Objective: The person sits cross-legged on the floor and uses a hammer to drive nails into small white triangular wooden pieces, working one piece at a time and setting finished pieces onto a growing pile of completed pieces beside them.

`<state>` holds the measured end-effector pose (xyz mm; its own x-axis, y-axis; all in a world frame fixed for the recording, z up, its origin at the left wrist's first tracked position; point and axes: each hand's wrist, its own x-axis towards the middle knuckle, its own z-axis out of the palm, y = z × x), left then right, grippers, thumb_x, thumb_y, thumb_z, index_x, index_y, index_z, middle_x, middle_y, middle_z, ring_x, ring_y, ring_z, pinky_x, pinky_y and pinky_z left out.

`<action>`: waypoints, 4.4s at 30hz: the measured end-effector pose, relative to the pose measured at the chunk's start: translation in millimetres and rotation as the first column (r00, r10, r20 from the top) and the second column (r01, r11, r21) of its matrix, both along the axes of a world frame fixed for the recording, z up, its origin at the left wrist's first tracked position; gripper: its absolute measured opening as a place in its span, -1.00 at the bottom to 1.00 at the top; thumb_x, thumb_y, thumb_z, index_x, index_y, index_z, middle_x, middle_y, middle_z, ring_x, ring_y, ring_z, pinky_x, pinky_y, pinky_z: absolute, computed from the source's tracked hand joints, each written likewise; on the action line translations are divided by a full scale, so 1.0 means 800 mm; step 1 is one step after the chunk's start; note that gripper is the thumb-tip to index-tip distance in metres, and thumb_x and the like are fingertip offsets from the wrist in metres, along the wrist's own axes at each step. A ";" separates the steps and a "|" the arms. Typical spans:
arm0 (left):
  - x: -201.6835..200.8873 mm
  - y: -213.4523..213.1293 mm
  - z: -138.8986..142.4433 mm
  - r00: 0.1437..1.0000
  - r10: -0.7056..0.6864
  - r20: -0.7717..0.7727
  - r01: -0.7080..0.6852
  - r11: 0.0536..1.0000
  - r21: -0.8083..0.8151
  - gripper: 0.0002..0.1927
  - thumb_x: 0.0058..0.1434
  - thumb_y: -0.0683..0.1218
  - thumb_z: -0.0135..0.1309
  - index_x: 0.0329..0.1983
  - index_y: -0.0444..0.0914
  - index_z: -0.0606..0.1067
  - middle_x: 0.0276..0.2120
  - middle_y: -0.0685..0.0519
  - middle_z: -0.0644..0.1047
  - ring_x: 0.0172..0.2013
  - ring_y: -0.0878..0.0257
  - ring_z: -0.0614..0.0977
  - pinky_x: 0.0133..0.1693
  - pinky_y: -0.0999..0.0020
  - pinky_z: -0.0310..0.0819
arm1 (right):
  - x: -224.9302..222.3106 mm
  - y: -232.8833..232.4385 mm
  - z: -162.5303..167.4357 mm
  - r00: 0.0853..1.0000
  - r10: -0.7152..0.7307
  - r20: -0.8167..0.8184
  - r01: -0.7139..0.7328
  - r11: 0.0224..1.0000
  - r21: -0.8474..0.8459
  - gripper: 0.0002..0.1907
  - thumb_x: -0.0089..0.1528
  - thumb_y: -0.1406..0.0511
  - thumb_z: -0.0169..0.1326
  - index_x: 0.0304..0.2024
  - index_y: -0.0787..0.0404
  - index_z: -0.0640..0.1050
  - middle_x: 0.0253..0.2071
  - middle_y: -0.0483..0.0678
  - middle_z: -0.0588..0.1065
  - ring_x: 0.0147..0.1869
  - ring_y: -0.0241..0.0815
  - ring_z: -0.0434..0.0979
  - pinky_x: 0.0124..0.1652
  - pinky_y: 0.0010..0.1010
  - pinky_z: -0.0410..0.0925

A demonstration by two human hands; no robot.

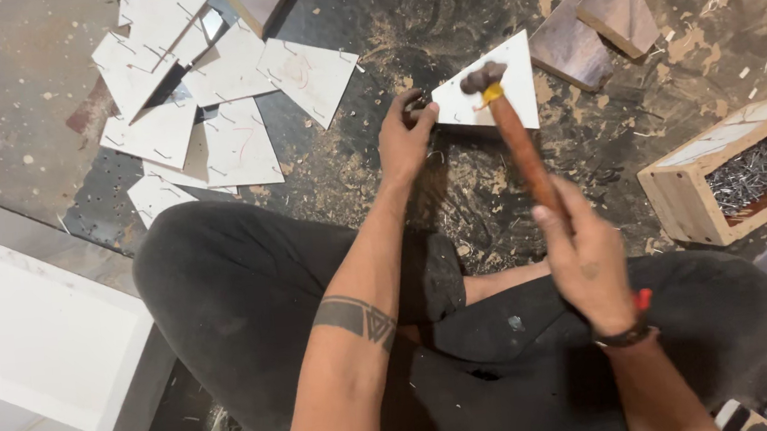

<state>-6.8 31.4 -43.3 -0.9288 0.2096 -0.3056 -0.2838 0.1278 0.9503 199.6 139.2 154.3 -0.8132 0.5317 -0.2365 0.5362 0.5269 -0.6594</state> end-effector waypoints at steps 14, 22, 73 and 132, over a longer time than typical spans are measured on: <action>0.000 0.017 -0.012 1.000 0.031 0.005 -0.031 0.999 0.017 -0.56 0.21 -0.19 0.19 0.18 -0.27 0.49 -0.17 -0.01 0.68 -0.16 0.26 0.68 -0.02 0.37 0.55 | -0.011 0.025 -0.025 0.982 0.124 0.146 -0.154 0.964 0.215 -0.64 0.41 0.21 -0.01 0.24 0.13 0.45 -0.33 0.24 0.56 -0.25 0.24 0.58 -0.25 -0.07 0.36; 0.000 0.026 0.012 0.820 -0.330 -0.467 0.318 0.942 -0.107 0.03 -0.18 -0.28 0.35 0.43 -0.22 0.22 0.30 -0.18 0.35 0.32 -0.10 0.31 0.31 0.11 0.17 | 0.049 0.033 -0.012 0.735 -0.067 -0.675 -0.206 0.926 -0.316 -0.61 0.37 0.22 0.02 0.17 0.28 0.39 -0.32 -0.17 0.49 -0.39 -0.40 0.39 -0.40 -0.65 0.29; -0.062 0.004 0.106 0.780 -0.605 -0.161 0.382 0.664 -0.643 -0.48 0.32 0.25 0.04 -0.26 -0.32 0.61 -0.37 -0.17 0.63 -0.32 -0.05 0.66 -0.13 -0.04 0.49 | 0.036 0.020 -0.079 0.788 -0.532 -0.310 0.210 0.706 -0.677 -0.67 0.47 0.26 -0.02 0.19 0.34 0.36 -0.43 -0.15 0.28 -0.49 -0.43 0.22 -0.53 -0.57 0.14; 0.036 0.000 0.070 0.949 -0.212 -0.232 0.154 0.957 -0.244 -0.46 0.37 0.20 -0.09 0.16 -0.28 0.51 -0.06 -0.21 0.65 -0.01 -0.11 0.66 0.01 0.11 0.46 | -0.021 -0.016 -0.119 0.936 -0.303 -0.177 0.220 0.900 -0.375 -0.72 0.43 0.19 -0.06 0.06 0.23 0.38 -0.43 -0.12 0.35 -0.52 -0.39 0.29 -0.56 -0.54 0.18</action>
<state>22.0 31.3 12.6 -0.9331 0.3379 -0.1232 0.0108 0.3688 0.9295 182.9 126.4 59.1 -0.7092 0.6510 -0.2705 0.4378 0.1060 -0.8928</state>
